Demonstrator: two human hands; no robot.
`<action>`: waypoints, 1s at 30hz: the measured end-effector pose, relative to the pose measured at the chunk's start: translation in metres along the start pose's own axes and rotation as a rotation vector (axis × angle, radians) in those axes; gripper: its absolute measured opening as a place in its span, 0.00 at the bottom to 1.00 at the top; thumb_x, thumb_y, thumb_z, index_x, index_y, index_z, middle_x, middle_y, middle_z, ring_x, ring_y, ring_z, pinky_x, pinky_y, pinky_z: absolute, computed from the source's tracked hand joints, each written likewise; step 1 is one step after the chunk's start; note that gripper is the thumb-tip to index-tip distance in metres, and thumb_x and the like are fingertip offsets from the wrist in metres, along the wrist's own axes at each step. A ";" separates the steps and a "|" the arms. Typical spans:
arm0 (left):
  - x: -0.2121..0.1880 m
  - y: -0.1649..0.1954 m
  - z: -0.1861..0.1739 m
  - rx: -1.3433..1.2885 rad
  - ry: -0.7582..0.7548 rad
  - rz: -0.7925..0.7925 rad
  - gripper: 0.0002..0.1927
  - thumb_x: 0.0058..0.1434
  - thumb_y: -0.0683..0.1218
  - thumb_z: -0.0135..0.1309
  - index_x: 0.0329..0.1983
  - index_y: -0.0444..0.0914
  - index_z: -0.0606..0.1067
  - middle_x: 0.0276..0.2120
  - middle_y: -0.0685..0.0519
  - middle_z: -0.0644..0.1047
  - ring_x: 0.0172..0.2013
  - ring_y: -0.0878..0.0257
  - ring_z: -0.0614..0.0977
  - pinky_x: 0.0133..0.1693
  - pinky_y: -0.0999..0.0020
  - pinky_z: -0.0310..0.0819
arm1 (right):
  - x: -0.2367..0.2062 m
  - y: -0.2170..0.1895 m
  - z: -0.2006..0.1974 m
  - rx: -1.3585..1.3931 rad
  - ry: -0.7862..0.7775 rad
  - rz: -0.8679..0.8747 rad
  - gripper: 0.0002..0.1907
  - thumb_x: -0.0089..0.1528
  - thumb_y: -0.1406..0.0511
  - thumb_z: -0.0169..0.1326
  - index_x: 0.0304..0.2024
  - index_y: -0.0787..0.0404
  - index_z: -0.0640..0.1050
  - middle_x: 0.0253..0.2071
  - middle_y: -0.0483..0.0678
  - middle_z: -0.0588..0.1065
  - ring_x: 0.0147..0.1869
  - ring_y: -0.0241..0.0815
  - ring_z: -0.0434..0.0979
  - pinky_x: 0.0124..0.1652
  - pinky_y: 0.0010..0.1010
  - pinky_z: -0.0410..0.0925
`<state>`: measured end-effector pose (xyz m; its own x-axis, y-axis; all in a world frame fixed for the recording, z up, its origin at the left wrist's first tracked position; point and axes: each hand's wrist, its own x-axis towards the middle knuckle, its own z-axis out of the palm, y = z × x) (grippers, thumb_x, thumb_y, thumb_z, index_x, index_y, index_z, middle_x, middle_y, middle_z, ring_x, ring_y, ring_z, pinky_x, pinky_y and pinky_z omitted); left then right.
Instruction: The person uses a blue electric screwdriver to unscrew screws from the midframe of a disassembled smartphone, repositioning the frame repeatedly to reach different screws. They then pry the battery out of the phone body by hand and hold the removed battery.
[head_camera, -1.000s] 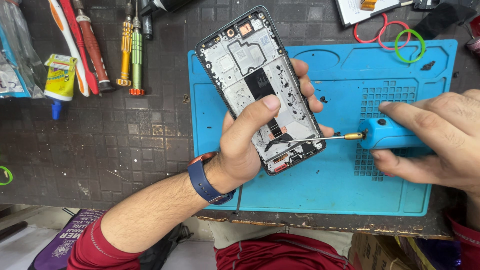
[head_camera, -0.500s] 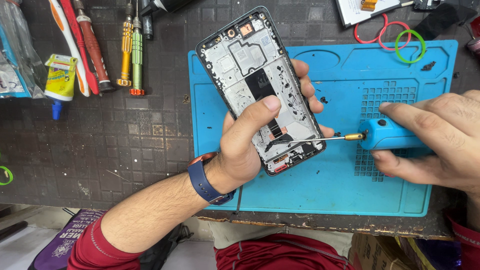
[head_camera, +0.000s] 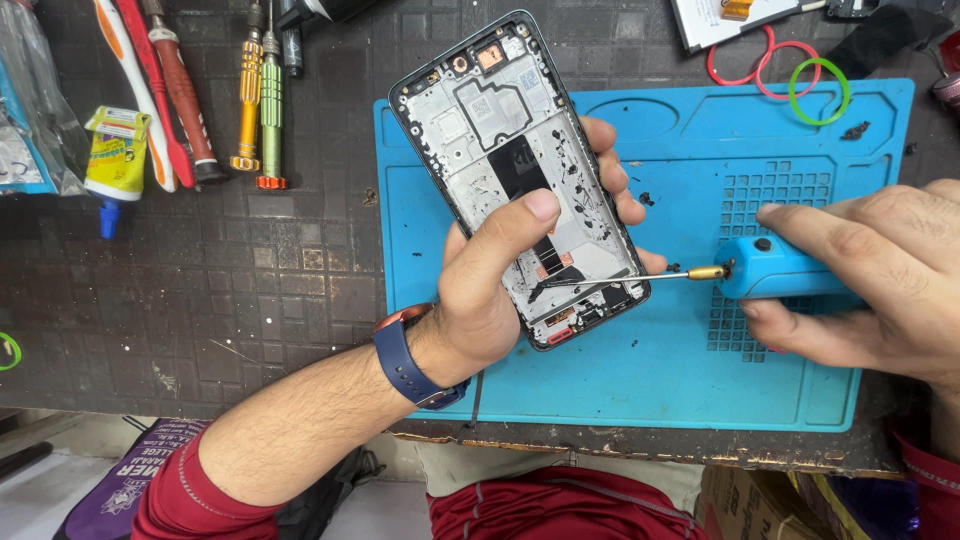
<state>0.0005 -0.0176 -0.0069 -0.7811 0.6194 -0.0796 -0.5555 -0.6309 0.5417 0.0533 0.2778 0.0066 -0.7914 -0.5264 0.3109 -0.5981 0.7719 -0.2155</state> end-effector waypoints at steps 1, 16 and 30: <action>0.000 0.000 0.000 -0.001 0.000 -0.001 0.27 0.76 0.47 0.47 0.71 0.28 0.58 0.51 0.44 0.70 0.54 0.56 0.75 0.56 0.44 0.81 | 0.000 0.000 0.000 -0.002 0.001 0.000 0.29 0.48 0.55 0.71 0.45 0.66 0.82 0.31 0.47 0.79 0.30 0.40 0.74 0.30 0.33 0.63; 0.000 0.000 0.000 -0.002 -0.003 0.000 0.27 0.76 0.47 0.47 0.72 0.28 0.58 0.51 0.44 0.71 0.54 0.56 0.76 0.56 0.45 0.81 | 0.002 -0.001 -0.003 -0.002 0.002 -0.009 0.30 0.48 0.55 0.72 0.45 0.68 0.81 0.31 0.49 0.79 0.29 0.41 0.75 0.30 0.33 0.63; -0.001 0.001 0.001 0.022 -0.006 -0.009 0.27 0.76 0.47 0.48 0.71 0.28 0.59 0.50 0.44 0.71 0.54 0.56 0.76 0.56 0.46 0.82 | 0.003 0.000 -0.005 0.027 -0.015 -0.026 0.31 0.47 0.56 0.72 0.45 0.69 0.81 0.32 0.51 0.79 0.30 0.42 0.77 0.29 0.32 0.65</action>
<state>0.0010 -0.0185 -0.0059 -0.7746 0.6275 -0.0793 -0.5557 -0.6153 0.5592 0.0513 0.2783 0.0121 -0.7774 -0.5512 0.3030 -0.6213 0.7481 -0.2330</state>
